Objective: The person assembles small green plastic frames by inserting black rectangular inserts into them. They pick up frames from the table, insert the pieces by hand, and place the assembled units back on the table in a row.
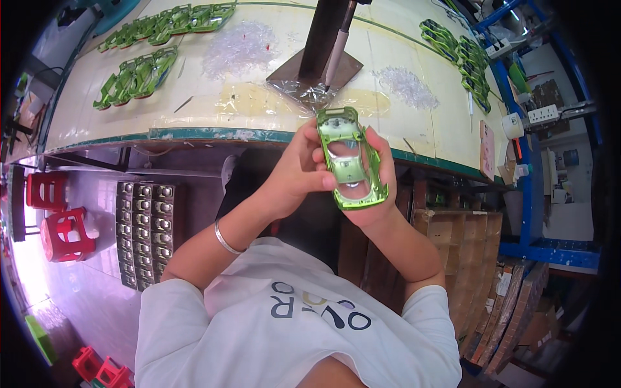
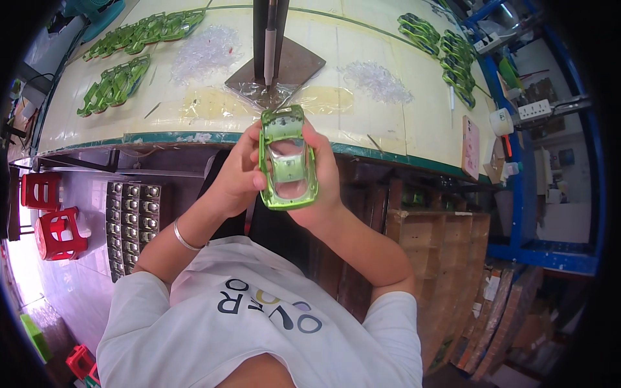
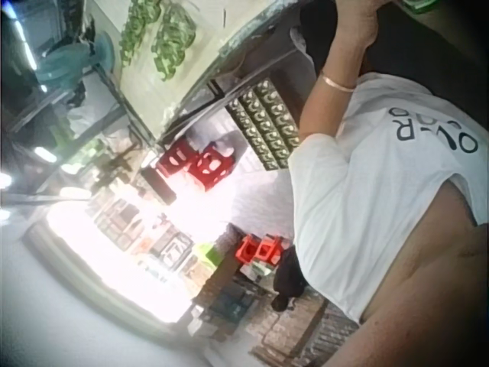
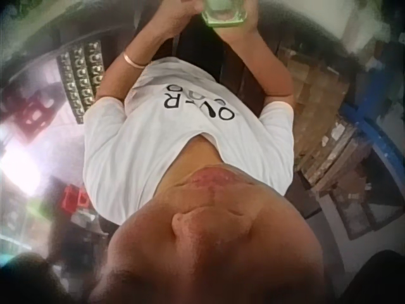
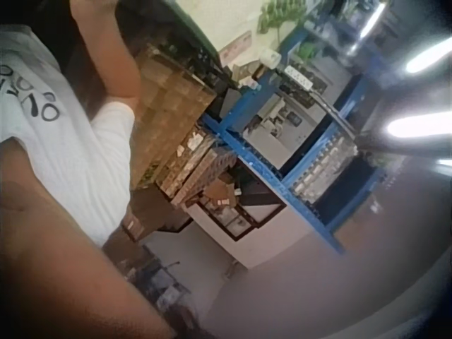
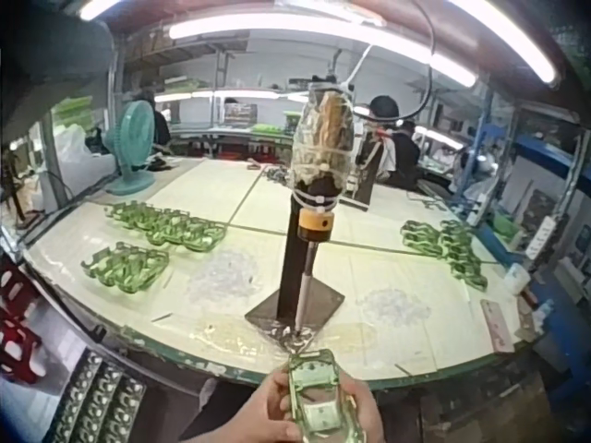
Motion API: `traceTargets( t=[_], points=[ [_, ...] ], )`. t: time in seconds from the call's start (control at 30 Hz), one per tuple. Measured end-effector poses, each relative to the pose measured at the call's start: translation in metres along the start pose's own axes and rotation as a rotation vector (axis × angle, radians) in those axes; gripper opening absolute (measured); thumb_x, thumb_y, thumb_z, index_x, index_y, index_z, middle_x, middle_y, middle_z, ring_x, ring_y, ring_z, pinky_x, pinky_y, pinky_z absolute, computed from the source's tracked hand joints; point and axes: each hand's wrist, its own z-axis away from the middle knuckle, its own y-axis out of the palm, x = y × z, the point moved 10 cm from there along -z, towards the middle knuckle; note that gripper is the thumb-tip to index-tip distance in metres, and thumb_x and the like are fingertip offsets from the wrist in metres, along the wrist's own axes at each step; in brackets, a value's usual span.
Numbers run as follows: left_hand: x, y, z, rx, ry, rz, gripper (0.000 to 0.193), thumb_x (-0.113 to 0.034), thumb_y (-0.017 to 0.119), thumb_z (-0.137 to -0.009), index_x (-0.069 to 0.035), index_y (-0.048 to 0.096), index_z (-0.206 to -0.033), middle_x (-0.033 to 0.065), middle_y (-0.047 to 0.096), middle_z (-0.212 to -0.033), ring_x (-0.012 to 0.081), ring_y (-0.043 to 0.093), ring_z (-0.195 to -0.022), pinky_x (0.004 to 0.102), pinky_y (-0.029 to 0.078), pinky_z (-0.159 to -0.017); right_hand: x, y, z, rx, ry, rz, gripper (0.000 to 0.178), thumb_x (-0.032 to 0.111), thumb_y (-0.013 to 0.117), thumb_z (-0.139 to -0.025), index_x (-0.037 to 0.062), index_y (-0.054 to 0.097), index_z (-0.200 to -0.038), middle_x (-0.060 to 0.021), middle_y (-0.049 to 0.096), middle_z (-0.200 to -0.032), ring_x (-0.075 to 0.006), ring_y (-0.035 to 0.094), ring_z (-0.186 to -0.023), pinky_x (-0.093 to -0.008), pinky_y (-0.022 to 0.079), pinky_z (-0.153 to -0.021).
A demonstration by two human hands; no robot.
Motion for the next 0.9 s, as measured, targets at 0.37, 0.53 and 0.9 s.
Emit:
traceTargets(
  t=[0.37,0.53,0.9],
  points=[
    [-0.027,0.0,-0.025,0.011,0.061,-0.023,0.068,-0.025,0.072,-0.058,-0.006,0.033,-0.11,0.0009,0.041,-0.09,0.0094,0.042,-0.086,0.0238,0.037,-0.076,0.015,0.032,-0.017,0.091,-0.02,-0.044,0.046,0.038,0.033,-0.085,0.0012,0.048,-0.109,-0.0177,0.058,-0.09,-0.0253,0.058,-0.082,-0.0351,0.046,-0.075],
    [-0.029,0.003,-0.025,0.013,0.058,-0.02,0.069,-0.025,0.072,-0.058,-0.005,0.032,-0.111,0.0014,0.041,-0.091,0.0089,0.042,-0.084,0.0221,0.037,-0.074,0.017,0.033,-0.016,0.082,-0.047,-0.029,0.048,0.039,0.033,-0.085,0.0008,0.047,-0.11,-0.0182,0.058,-0.093,-0.0252,0.058,-0.083,-0.0344,0.046,-0.075],
    [-0.034,0.009,-0.022,0.014,0.019,0.028,0.078,-0.027,0.072,-0.06,-0.002,0.028,-0.119,0.0054,0.045,-0.103,0.013,0.045,-0.097,0.0265,0.036,-0.085,0.017,0.036,-0.014,0.094,-0.074,-0.012,0.058,0.045,0.031,-0.086,-0.004,0.045,-0.112,-0.0172,0.055,-0.103,-0.0233,0.056,-0.089,-0.0315,0.043,-0.081]
  ],
)
